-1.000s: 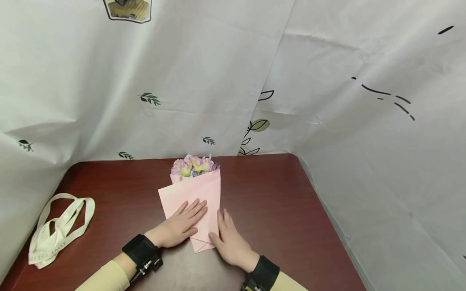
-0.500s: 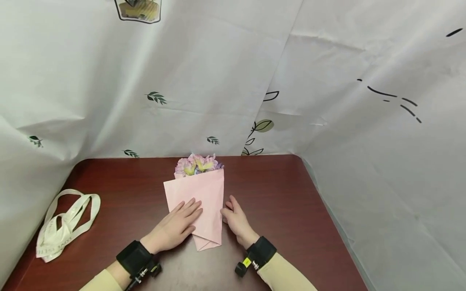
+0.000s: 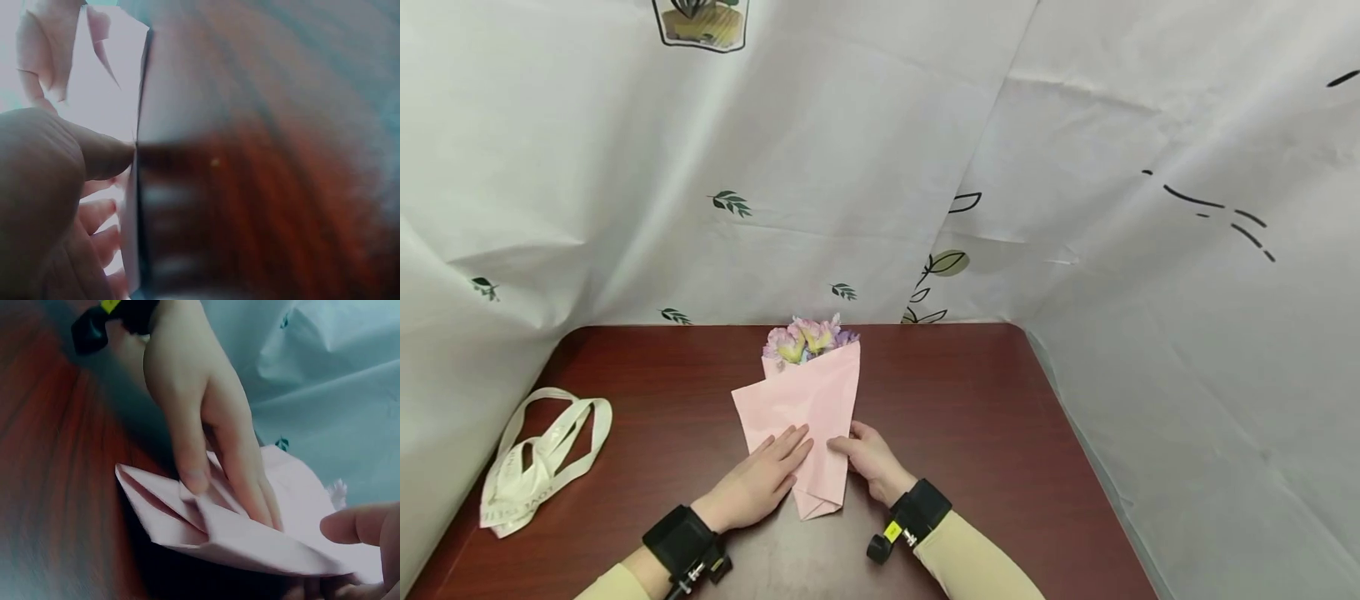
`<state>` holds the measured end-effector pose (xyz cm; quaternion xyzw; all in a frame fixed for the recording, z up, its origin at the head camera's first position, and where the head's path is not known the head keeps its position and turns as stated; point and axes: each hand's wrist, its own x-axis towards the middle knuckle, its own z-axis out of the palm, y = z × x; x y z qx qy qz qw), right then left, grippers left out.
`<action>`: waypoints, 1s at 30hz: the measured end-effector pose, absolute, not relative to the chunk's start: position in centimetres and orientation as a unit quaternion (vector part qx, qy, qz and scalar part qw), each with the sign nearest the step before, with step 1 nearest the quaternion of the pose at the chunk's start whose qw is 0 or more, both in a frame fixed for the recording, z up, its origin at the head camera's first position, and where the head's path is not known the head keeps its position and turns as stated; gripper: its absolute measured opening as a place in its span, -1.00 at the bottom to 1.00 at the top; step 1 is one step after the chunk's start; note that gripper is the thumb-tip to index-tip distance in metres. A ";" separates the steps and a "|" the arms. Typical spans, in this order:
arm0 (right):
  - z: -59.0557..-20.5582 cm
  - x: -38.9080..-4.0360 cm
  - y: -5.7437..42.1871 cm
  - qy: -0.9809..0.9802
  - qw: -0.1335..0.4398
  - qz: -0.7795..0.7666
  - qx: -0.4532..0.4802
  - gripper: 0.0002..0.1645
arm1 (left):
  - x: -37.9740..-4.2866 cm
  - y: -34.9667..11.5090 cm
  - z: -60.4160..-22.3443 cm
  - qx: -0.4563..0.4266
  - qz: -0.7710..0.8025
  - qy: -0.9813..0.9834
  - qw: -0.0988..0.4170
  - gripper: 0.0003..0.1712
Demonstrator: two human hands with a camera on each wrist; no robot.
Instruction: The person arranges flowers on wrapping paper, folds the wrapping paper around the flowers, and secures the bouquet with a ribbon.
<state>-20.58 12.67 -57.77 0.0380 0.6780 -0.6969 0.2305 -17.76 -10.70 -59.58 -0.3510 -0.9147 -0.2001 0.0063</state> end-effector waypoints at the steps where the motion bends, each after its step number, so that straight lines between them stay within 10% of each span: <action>1: -57.8 -20.4 12.4 0.666 0.232 -0.708 0.042 -0.33 | -17.7 -10.7 -59.7 -0.351 -0.201 -0.915 0.006 -0.40; 13: -59.9 -18.6 10.3 0.592 0.250 -0.763 0.074 -0.36 | -17.7 -11.0 -60.5 -0.332 -0.253 -0.908 0.014 -0.40; 30: -59.8 -18.9 10.5 0.565 0.235 -0.784 0.109 -0.42 | -18.6 -12.2 -59.8 -0.255 -0.391 -0.869 0.162 -0.28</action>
